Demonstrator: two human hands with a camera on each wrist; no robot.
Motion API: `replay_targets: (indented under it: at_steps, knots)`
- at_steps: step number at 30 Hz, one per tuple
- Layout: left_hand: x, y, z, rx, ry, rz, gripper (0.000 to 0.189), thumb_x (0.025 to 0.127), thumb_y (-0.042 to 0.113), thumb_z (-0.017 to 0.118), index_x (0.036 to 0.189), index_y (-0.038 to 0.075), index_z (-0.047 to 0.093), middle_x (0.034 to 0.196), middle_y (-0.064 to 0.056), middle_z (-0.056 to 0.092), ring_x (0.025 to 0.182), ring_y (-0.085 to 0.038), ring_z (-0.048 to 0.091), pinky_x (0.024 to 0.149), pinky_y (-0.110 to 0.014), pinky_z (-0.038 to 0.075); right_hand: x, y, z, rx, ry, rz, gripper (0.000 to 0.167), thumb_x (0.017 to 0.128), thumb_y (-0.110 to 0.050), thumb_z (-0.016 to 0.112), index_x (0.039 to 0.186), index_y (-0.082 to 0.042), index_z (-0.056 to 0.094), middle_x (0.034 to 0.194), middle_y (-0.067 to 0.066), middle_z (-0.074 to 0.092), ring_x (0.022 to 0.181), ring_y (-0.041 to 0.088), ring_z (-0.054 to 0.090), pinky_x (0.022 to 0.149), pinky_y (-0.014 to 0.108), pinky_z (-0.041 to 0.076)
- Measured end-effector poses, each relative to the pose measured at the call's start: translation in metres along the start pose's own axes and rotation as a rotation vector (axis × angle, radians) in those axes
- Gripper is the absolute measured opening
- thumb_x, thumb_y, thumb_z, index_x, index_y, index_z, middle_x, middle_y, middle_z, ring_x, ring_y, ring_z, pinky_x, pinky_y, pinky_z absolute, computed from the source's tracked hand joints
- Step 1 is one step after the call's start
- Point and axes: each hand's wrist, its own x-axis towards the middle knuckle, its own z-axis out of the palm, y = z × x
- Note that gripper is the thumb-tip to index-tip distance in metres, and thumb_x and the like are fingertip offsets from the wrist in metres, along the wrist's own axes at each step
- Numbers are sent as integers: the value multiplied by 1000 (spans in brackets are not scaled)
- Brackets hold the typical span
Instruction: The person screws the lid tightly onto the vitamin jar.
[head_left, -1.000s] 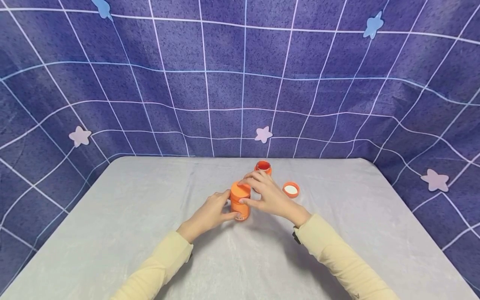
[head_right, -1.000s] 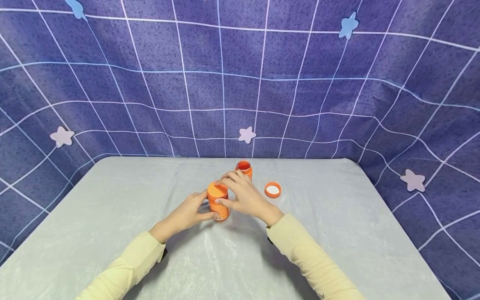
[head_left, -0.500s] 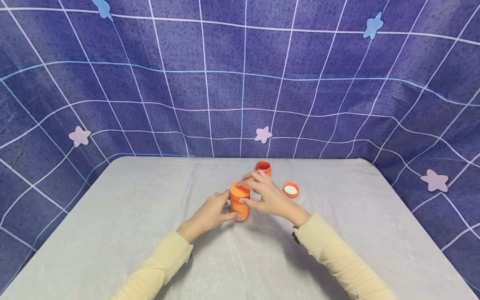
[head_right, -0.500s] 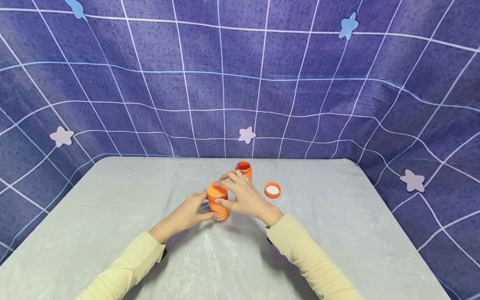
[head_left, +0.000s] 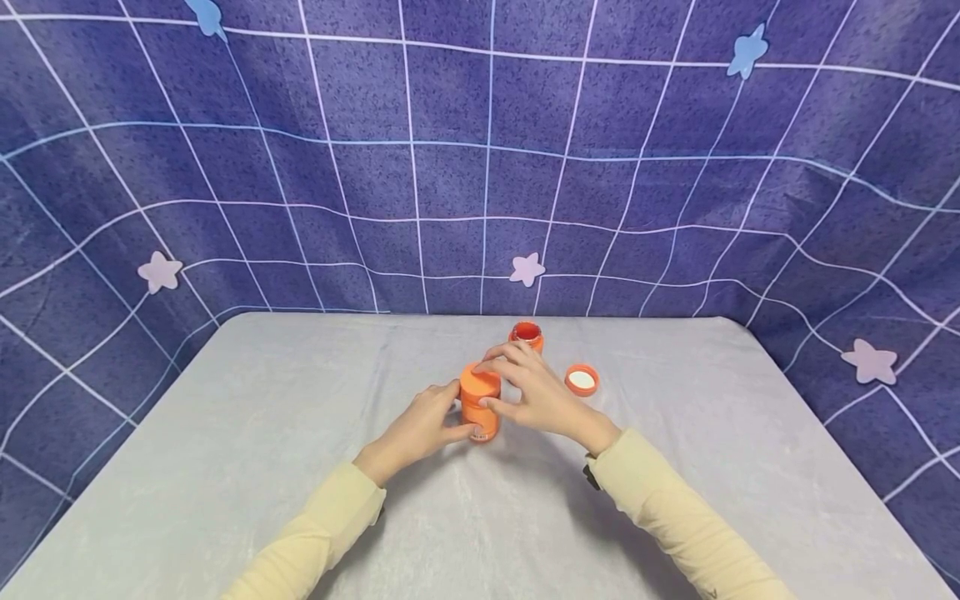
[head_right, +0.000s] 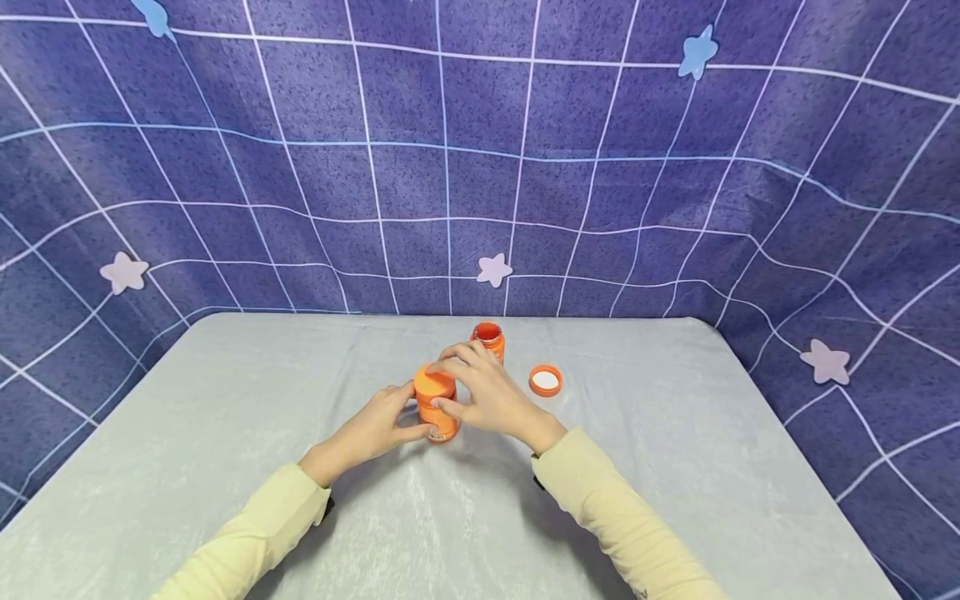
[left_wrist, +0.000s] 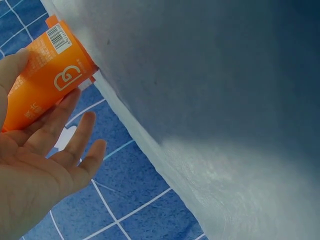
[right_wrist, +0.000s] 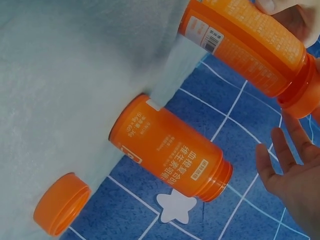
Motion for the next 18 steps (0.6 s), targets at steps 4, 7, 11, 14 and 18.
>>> replay_targets:
  at_steps: [4, 7, 11, 14, 18]
  knots:
    - [0, 0, 0, -4, 2, 4, 51, 75, 33, 73, 115, 9, 52, 101, -8, 65, 93, -27, 61, 83, -40, 47, -1, -1, 0, 11, 2, 17, 33, 77, -26, 72, 106, -13, 63, 110, 2, 57, 109, 21, 46, 95, 41, 37]
    - [0, 0, 0, -6, 2, 4, 50, 75, 33, 73, 114, 9, 52, 100, -8, 65, 92, -27, 61, 83, -40, 46, -1, -1, 1, 17, 4, 23, 33, 78, -26, 71, 107, -13, 63, 110, 2, 57, 109, 20, 46, 96, 42, 37]
    - [0, -1, 1, -2, 4, 2, 50, 75, 33, 73, 113, 9, 52, 98, -8, 65, 91, -27, 61, 82, -40, 46, -2, -2, 2, 16, 17, 27, 33, 77, -26, 72, 106, -12, 63, 110, 3, 58, 109, 20, 46, 95, 43, 37]
    - [1, -1, 1, 1, 7, 5, 50, 75, 33, 73, 114, 9, 52, 98, -8, 65, 91, -27, 61, 81, -39, 47, -2, -2, 2, 10, 24, 31, 34, 77, -27, 72, 106, -12, 63, 110, 3, 58, 109, 20, 47, 95, 43, 37]
    - [1, -2, 2, 4, 10, 11, 51, 75, 33, 73, 114, 8, 52, 98, -8, 66, 91, -27, 61, 81, -38, 48, -3, -3, 2, 2, 23, 40, 34, 77, -28, 72, 106, -13, 63, 109, 2, 58, 109, 20, 47, 94, 43, 37]
